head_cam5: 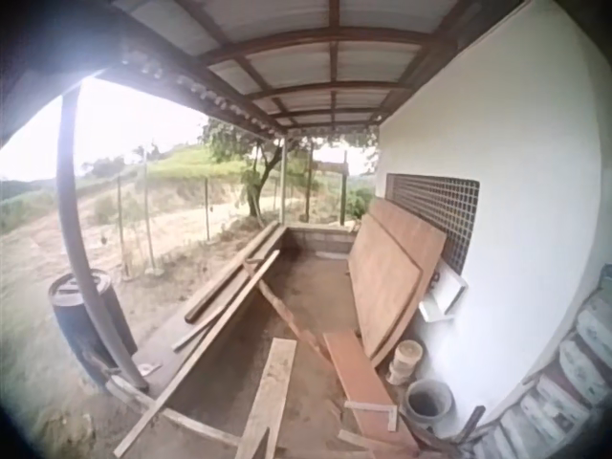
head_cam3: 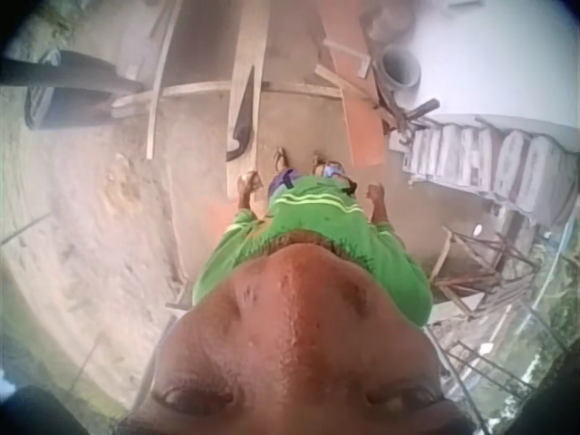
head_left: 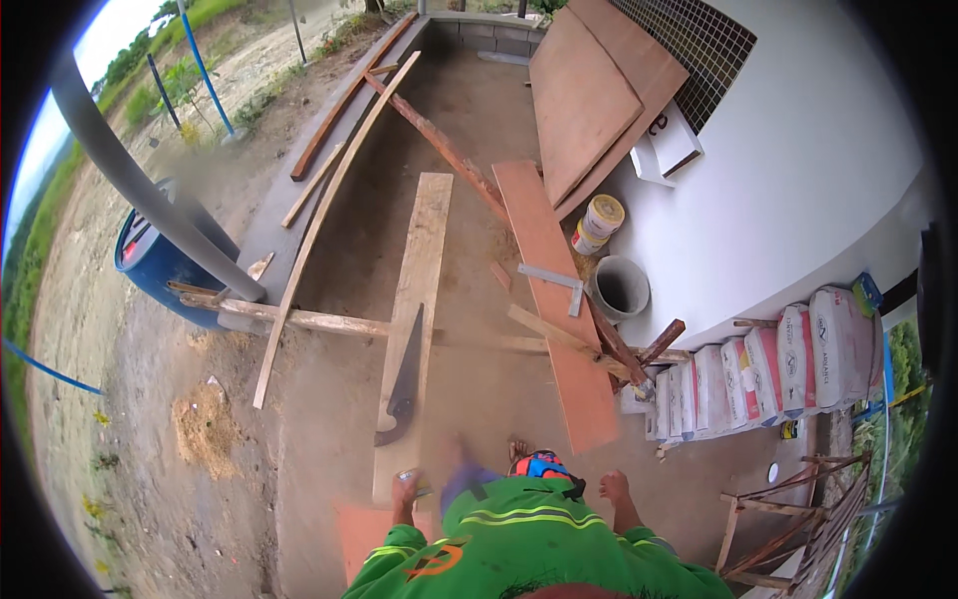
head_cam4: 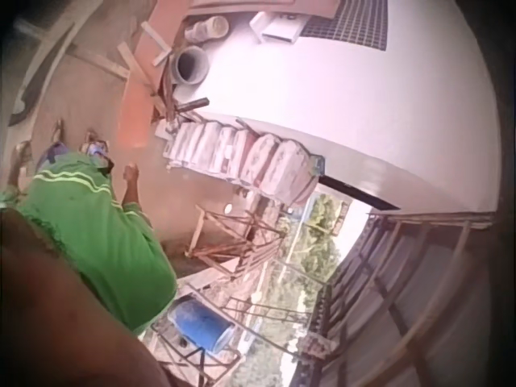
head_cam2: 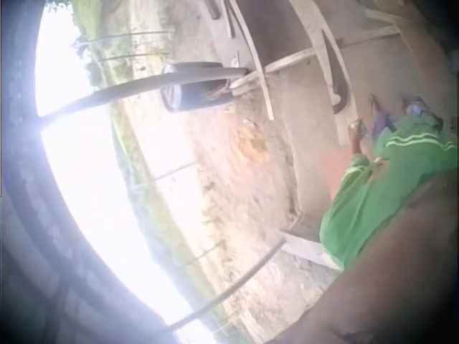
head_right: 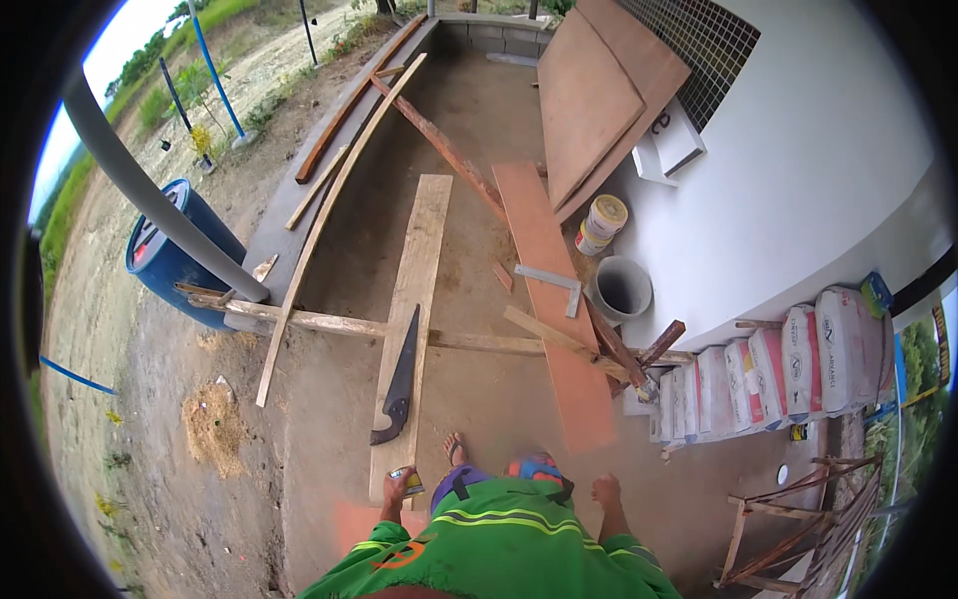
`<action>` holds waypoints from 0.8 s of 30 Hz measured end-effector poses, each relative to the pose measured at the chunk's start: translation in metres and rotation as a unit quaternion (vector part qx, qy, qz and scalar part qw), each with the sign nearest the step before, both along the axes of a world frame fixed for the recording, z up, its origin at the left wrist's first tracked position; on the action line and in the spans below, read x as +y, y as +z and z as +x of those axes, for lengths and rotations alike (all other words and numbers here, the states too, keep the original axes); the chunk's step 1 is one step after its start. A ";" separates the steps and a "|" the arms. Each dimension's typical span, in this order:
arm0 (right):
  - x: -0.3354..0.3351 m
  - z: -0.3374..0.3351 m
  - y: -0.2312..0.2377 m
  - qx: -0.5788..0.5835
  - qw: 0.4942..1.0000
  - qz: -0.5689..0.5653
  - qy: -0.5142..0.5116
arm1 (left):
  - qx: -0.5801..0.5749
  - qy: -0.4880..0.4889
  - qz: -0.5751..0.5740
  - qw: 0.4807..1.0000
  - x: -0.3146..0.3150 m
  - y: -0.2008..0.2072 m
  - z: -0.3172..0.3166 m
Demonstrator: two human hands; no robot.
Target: The person opens paint containers and their lids, removes small paint cans from a plastic bag, and picks up pieces of wood around the work area.
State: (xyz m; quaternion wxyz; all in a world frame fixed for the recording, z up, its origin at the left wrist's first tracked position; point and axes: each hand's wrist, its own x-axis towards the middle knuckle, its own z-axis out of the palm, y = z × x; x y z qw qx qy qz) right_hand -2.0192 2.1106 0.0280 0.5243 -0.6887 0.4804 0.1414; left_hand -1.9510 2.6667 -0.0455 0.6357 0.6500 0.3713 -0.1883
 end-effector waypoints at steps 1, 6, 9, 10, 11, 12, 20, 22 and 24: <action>0.000 0.007 -0.003 -0.003 1.000 -0.005 -0.002 | 0.003 -0.010 0.027 1.000 0.002 0.001 0.020; 0.020 0.058 0.019 -0.061 0.989 -0.110 0.078 | -0.008 -0.038 0.035 0.999 0.022 -0.026 0.065; 0.036 0.061 0.035 -0.076 0.995 -0.059 0.027 | -0.031 -0.049 0.041 0.997 0.021 -0.038 0.077; 0.036 0.057 0.035 -0.076 0.995 -0.063 0.027 | -0.012 -0.063 0.064 0.996 0.020 -0.038 0.076; 0.038 0.051 0.034 -0.053 0.998 -0.038 0.024 | 0.008 -0.077 0.087 0.993 0.020 -0.041 0.072; 0.038 0.048 0.033 -0.030 0.999 -0.014 0.020 | -0.006 -0.067 0.069 0.995 0.022 -0.043 0.067; 0.039 0.016 0.023 0.058 0.995 0.075 -0.026 | 0.105 -0.069 0.031 0.992 0.050 -0.047 0.015; 0.030 0.020 0.012 0.065 0.992 0.107 -0.019 | 0.108 -0.031 0.031 0.993 0.049 -0.046 0.002; 0.034 0.033 0.007 0.073 0.993 0.090 0.014 | 0.103 -0.017 0.014 0.994 0.052 -0.018 0.013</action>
